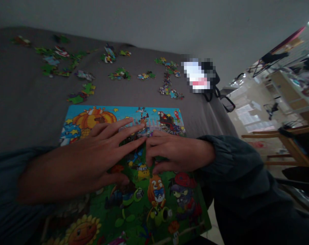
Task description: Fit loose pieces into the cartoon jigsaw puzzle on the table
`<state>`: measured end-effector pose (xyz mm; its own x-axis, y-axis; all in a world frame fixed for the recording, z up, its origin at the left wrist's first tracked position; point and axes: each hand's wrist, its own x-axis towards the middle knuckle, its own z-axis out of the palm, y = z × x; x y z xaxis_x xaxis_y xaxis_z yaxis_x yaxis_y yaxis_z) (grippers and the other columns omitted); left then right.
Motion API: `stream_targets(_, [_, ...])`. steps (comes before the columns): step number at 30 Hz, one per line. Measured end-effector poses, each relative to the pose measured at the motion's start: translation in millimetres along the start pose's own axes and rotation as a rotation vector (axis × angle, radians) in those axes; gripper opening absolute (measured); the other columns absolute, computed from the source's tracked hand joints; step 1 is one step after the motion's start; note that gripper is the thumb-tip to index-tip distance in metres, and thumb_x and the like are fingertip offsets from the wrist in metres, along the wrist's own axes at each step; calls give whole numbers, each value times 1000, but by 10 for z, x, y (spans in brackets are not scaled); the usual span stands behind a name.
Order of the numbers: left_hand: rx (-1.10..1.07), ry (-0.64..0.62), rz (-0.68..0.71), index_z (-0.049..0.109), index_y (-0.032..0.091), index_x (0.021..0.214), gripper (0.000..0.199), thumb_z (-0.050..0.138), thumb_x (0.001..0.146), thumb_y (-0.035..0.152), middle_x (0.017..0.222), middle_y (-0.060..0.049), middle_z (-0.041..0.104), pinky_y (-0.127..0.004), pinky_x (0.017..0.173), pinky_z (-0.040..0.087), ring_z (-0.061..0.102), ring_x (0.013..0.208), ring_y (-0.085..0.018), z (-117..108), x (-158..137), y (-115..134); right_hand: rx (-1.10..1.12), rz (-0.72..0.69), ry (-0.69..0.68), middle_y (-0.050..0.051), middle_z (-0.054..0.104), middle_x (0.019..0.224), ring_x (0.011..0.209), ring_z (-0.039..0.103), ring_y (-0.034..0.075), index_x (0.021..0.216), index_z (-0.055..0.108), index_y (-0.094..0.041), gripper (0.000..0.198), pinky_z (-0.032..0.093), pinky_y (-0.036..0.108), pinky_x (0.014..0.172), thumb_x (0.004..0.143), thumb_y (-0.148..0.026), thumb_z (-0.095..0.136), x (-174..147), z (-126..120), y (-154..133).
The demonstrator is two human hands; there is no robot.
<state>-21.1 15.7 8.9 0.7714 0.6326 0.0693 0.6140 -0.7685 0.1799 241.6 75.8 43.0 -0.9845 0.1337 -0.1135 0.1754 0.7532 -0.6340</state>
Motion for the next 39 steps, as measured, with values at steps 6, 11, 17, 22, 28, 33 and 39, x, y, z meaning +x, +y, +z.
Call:
stream_targets(6, [-42, -17, -22, 11, 32, 163, 97, 61, 88, 68, 171, -2, 15, -50, 120, 26, 25, 152, -36, -22, 13, 16, -62, 88, -4, 8, 56, 106, 102, 44, 22, 94, 62, -15, 21, 34, 35, 92, 88, -30, 76, -17, -8, -7])
stream_targets(11, [-69, -24, -36, 7, 27, 164, 100, 61, 90, 65, 170, -6, 18, -53, 122, 26, 27, 152, -38, -39, 31, 34, -72, 146, 3, 6, 51, 104, 100, 41, 22, 91, 58, -17, 37, 33, 32, 87, 77, -38, 85, -21, -15, 4])
stream_targets(17, [-58, 1, -22, 16, 36, 162, 94, 64, 88, 66, 171, -3, 16, -57, 118, 33, 32, 149, -40, -44, 27, 24, -80, 145, 20, 6, 50, 104, 99, 41, 22, 93, 54, -18, 41, 33, 32, 86, 77, -40, 85, -5, -8, 26])
stream_targets(22, [-37, 29, 11, 30, 45, 157, 61, 48, 99, 58, 170, 0, 21, -59, 114, 36, 39, 145, -38, -70, 51, -1, -74, 146, 36, 6, 51, 105, 99, 42, 22, 93, 53, -18, 45, 33, 32, 85, 75, -43, 86, -5, 17, 27])
stream_targets(28, [77, 99, 61, 39, 53, 150, 52, 51, 99, 53, 170, 3, 22, -56, 110, 40, 48, 138, -36, -30, 33, -66, -58, 66, 145, 6, 56, 107, 100, 48, 21, 95, 56, -18, 48, 39, 34, 90, 73, -47, 87, 5, -55, 108])
stream_targets(33, [108, 109, 7, 39, 52, 150, 55, 54, 98, 48, 167, 6, 28, -57, 115, 35, 46, 140, -36, 37, -16, -100, -181, 322, 725, 8, 65, 105, 88, 57, 19, 108, 61, -18, 19, 47, 37, 83, 95, -31, 62, -218, -403, 766])
stream_targets(39, [111, 182, 22, 49, 47, 145, 46, 49, 100, 51, 163, 7, 37, -51, 109, 42, 55, 132, -35, -38, 19, -107, -348, 660, 763, 15, 68, 124, 105, 63, 29, 130, 62, -18, 46, 49, 50, 93, 85, -30, 68, -478, -586, 1376])
